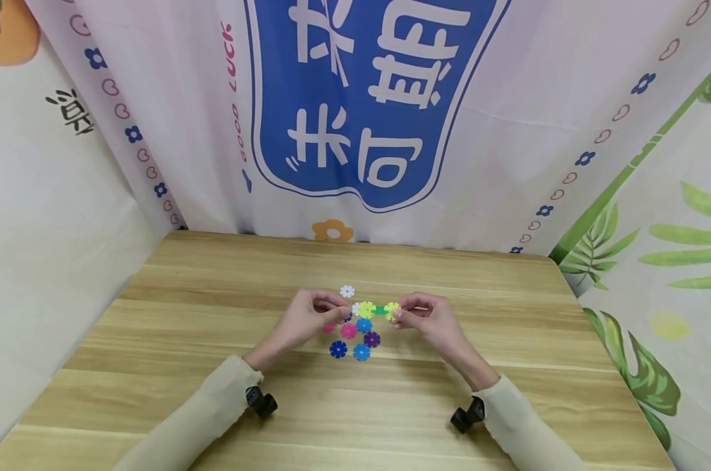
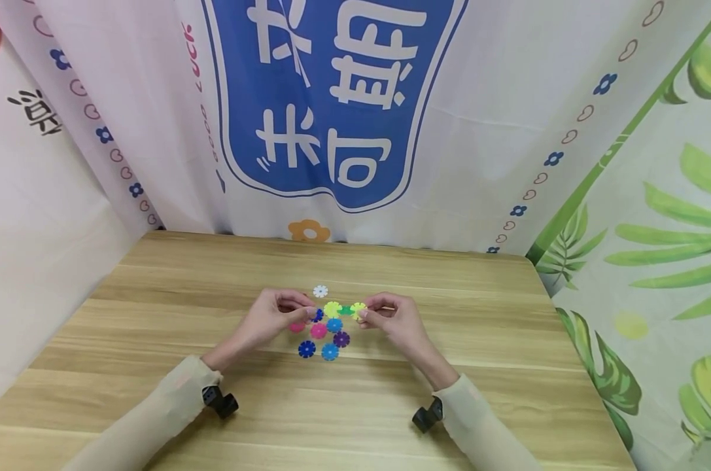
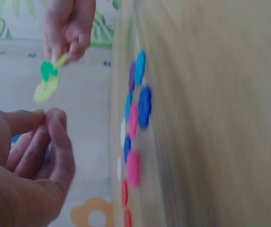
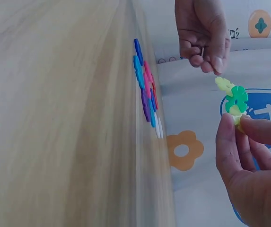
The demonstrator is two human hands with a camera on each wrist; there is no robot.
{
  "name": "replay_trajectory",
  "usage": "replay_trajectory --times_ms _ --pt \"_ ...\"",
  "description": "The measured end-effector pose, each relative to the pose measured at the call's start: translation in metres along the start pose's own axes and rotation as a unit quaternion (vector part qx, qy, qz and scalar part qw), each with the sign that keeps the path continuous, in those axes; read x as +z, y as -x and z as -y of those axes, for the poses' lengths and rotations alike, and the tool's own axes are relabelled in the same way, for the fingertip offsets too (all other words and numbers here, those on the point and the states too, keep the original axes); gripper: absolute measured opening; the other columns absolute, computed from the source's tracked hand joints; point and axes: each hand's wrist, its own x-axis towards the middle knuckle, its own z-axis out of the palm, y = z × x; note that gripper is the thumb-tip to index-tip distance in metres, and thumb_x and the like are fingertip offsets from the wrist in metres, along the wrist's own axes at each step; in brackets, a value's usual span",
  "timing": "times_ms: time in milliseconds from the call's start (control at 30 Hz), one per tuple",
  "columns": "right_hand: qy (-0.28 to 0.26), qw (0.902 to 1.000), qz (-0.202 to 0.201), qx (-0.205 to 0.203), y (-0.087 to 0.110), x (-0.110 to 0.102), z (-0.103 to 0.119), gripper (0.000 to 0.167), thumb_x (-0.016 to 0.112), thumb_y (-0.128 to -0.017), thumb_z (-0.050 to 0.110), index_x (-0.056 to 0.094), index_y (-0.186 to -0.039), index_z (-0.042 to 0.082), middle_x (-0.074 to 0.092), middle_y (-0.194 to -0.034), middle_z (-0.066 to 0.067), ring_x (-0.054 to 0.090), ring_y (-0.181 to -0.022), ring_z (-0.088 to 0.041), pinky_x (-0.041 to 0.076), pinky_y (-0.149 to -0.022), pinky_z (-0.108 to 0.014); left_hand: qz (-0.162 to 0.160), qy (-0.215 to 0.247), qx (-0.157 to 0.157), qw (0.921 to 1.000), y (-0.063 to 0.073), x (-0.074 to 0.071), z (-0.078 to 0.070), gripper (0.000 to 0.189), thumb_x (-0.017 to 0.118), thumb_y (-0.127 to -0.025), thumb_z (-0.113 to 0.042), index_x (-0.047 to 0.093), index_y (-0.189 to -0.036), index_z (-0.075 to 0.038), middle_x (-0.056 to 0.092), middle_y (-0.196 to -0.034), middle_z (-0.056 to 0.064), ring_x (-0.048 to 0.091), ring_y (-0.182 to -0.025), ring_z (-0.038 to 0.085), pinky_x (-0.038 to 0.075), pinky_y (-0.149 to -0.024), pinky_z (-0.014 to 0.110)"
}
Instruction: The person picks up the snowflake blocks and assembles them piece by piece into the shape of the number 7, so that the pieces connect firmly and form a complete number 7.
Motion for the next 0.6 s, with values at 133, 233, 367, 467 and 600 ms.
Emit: replay_trajectory --times_ms 133,233,367,467,600 --pt "0.000 1.0000 -0.007 0.000 0.001 -0.006 -0.001 0.023 0.074 -0.096 0.003 0.069 -0.117 -0.006 0.073 -0.105 -0.015 0.078 -0.093 -0.031 0.062 -0.095 -0.056 -0.012 -0.081 0.026 0.9963 -0.002 -0.013 0.009 0.009 0.078 -0.095 -0.015 0.080 -0.102 -0.010 0.079 -0.098 0.006 0.071 -0.087 0.019 0.062 -0.078 0.029" --pt "0.003 1.0000 -0.006 -0.003 0.002 -0.009 -0.002 0.023 0.074 -0.096 0.003 0.070 -0.117 -0.006 0.072 -0.105 -0.014 0.078 -0.091 -0.027 0.062 -0.094 -0.057 -0.002 -0.127 0.025 0.9916 -0.005 -0.022 0.016 0.009 0.078 -0.094 -0.011 0.079 -0.102 -0.008 0.078 -0.098 0.006 0.070 -0.087 0.015 0.061 -0.080 0.027" --pt "0.012 0.9999 -0.007 -0.009 0.004 -0.011 -0.002 0.023 0.074 -0.097 0.004 0.070 -0.116 -0.006 0.072 -0.105 -0.015 0.078 -0.089 -0.025 0.062 -0.094 -0.057 -0.007 -0.168 0.012 0.9857 -0.010 -0.037 0.027 0.012 0.078 -0.094 -0.010 0.078 -0.105 -0.006 0.077 -0.099 0.007 0.069 -0.088 0.016 0.062 -0.081 0.029" --pt "0.014 0.9998 -0.008 -0.011 0.005 -0.012 0.000 0.022 0.073 -0.097 0.004 0.070 -0.116 -0.006 0.072 -0.106 -0.015 0.078 -0.090 -0.028 0.062 -0.094 -0.057 -0.020 -0.192 0.005 0.9812 -0.015 -0.047 0.032 0.014 0.078 -0.093 -0.009 0.077 -0.106 -0.005 0.076 -0.097 0.008 0.068 -0.087 0.017 0.061 -0.079 0.029" --pt "0.013 0.9998 -0.007 -0.013 0.006 -0.013 0.000 0.023 0.074 -0.097 0.004 0.070 -0.116 -0.006 0.073 -0.106 -0.016 0.078 -0.092 -0.033 0.061 -0.094 -0.057 -0.017 -0.206 -0.003 0.9784 -0.023 -0.054 0.038 0.020 0.080 -0.091 -0.013 0.076 -0.110 -0.005 0.076 -0.098 0.008 0.067 -0.087 0.018 0.060 -0.077 0.029"
